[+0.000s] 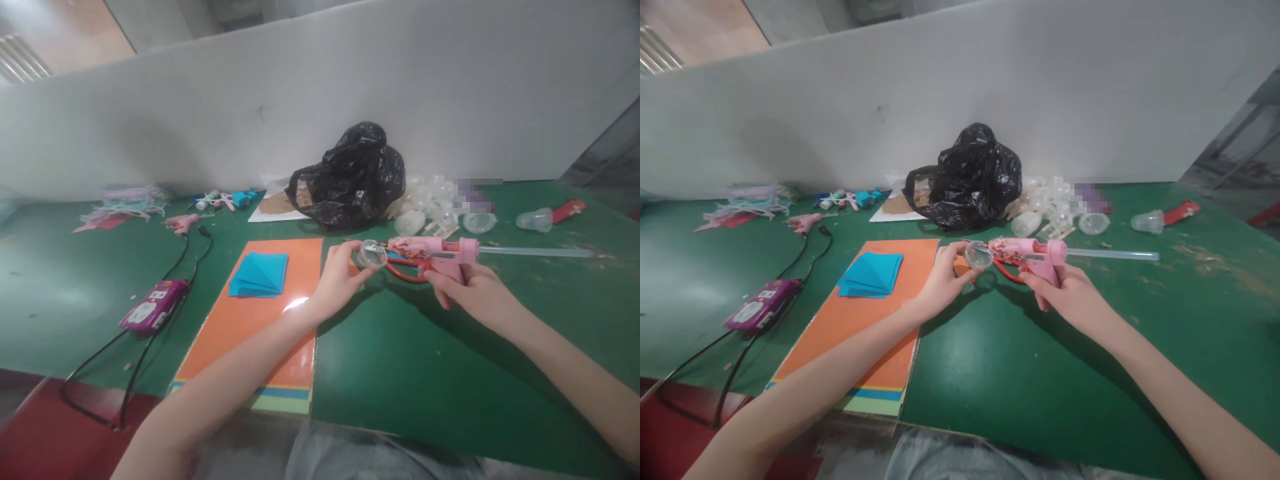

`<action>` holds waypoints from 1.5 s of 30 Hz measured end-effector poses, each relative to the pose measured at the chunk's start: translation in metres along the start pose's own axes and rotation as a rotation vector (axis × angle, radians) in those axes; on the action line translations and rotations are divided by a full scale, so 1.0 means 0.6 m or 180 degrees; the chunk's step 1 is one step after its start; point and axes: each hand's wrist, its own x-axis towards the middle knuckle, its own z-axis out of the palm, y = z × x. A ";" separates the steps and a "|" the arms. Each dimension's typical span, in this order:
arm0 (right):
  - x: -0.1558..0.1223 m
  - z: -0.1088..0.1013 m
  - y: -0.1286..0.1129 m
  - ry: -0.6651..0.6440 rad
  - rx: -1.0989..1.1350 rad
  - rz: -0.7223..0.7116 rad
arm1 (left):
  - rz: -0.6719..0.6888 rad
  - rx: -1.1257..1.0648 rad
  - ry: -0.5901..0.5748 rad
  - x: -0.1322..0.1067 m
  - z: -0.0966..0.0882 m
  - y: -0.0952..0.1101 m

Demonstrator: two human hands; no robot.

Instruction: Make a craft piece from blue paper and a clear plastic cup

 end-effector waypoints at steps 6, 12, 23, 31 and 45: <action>-0.004 0.004 -0.003 -0.0079 -0.0017 0.0001 | 0.0080 0.0046 -0.0088 0.000 -0.002 0.005; -0.005 0.006 -0.006 -0.0106 0.0001 -0.0082 | 0.0097 0.0123 -0.0158 0.000 -0.003 0.007; -0.002 0.006 -0.002 -0.0068 -0.0022 -0.0056 | 0.0122 0.0142 -0.0176 -0.001 -0.004 0.005; -0.004 0.006 -0.004 -0.0116 -0.0061 -0.0052 | 0.0122 0.0194 -0.0195 0.000 -0.003 0.005; -0.002 0.007 -0.003 -0.0079 -0.0087 -0.0027 | 0.0199 0.0184 -0.0188 -0.001 -0.002 0.001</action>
